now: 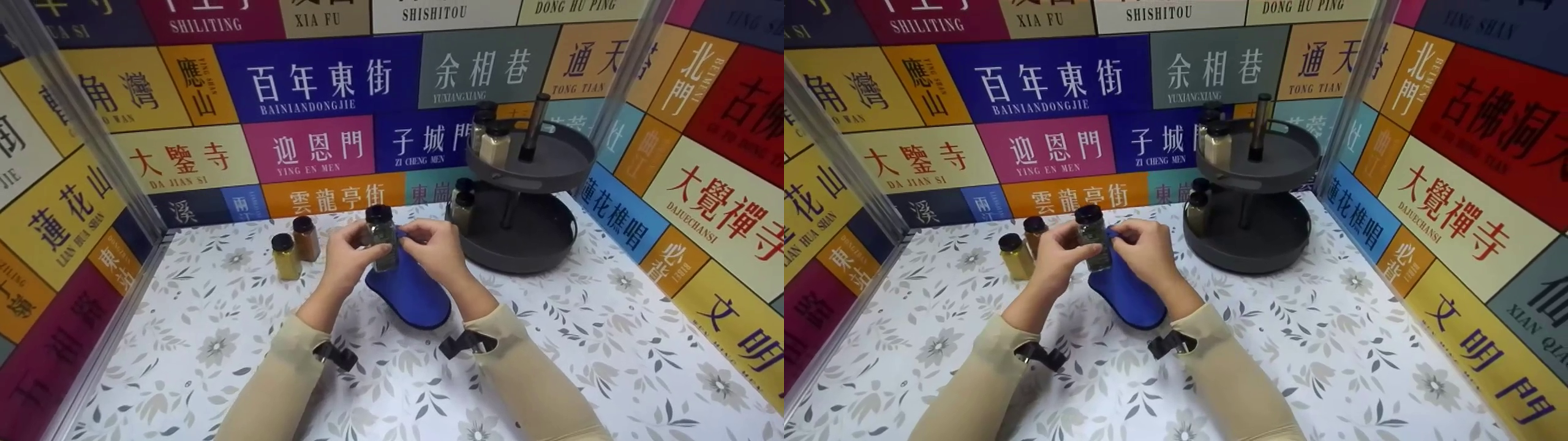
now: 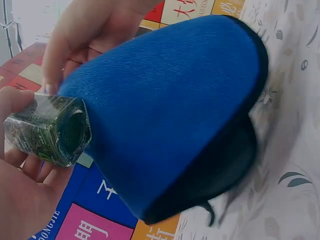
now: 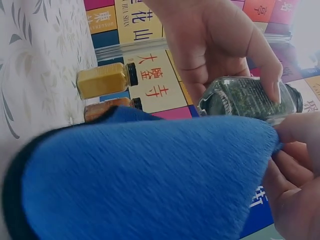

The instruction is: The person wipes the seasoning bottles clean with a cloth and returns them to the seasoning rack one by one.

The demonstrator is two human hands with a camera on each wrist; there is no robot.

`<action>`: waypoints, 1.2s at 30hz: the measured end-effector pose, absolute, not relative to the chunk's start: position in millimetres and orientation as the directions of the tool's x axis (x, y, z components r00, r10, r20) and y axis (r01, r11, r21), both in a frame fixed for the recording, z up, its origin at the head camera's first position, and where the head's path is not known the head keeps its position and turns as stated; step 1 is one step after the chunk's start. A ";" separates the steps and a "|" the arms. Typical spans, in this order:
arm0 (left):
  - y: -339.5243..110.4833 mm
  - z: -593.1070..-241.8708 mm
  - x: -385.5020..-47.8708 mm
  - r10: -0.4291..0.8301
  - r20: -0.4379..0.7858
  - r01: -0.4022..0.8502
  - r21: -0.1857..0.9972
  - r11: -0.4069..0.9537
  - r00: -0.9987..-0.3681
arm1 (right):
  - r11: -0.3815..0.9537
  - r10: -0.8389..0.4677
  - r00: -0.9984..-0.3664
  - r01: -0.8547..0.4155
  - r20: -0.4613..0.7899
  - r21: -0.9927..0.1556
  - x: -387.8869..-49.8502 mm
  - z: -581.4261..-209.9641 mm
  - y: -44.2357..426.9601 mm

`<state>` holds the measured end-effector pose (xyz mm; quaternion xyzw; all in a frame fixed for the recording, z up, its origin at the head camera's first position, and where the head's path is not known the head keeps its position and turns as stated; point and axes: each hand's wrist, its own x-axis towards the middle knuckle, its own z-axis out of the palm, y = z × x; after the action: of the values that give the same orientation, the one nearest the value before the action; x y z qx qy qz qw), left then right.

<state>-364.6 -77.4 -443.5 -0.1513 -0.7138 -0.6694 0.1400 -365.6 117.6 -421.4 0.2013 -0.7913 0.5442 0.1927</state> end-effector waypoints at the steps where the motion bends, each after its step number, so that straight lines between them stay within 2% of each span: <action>1: -77.3 -445.3 -364.3 0.040 0.398 0.400 0.915 0.057 -0.917 | 0.313 -0.092 -0.840 -0.534 0.534 -0.786 -364.9 -421.6 117.2; 7: -76.8 -451.7 -362.3 0.152 0.379 0.392 0.918 0.065 -0.913 | 0.229 0.015 -0.794 -0.589 0.608 -0.775 -364.7 -421.7 117.9; 12: -76.9 -452.9 -361.7 0.198 0.375 0.393 0.918 0.059 -0.906 | 0.171 0.003 -0.782 -0.614 0.624 -0.771 -365.5 -421.0 121.1; 18: -81.6 -449.9 -363.5 0.154 0.403 0.413 0.910 0.036 -0.902 | 0.212 -0.075 -0.804 -0.591 0.590 -0.778 -365.4 -420.3 120.5; 26: -87.3 -443.1 -364.1 0.014 0.391 0.391 0.920 0.030 -0.920 | 0.282 -0.188 -0.829 -0.560 0.527 -0.779 -365.8 -428.8 115.1; 31: -84.9 -436.5 -361.9 -0.030 0.352 0.352 0.936 -0.019 -0.936 | 0.320 -0.219 -0.807 -0.590 0.548 -0.741 -362.7 -424.4 116.7; 36: -84.5 -431.2 -358.7 -0.022 0.327 0.328 0.944 -0.036 -0.945 | 0.363 -0.246 -0.753 -0.656 0.611 -0.662 -356.6 -416.7 117.9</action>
<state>-358.7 -84.5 -431.2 -0.1119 -0.6834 -0.7109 0.1229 -356.6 117.9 -416.7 0.2824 -0.7983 0.4888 0.2097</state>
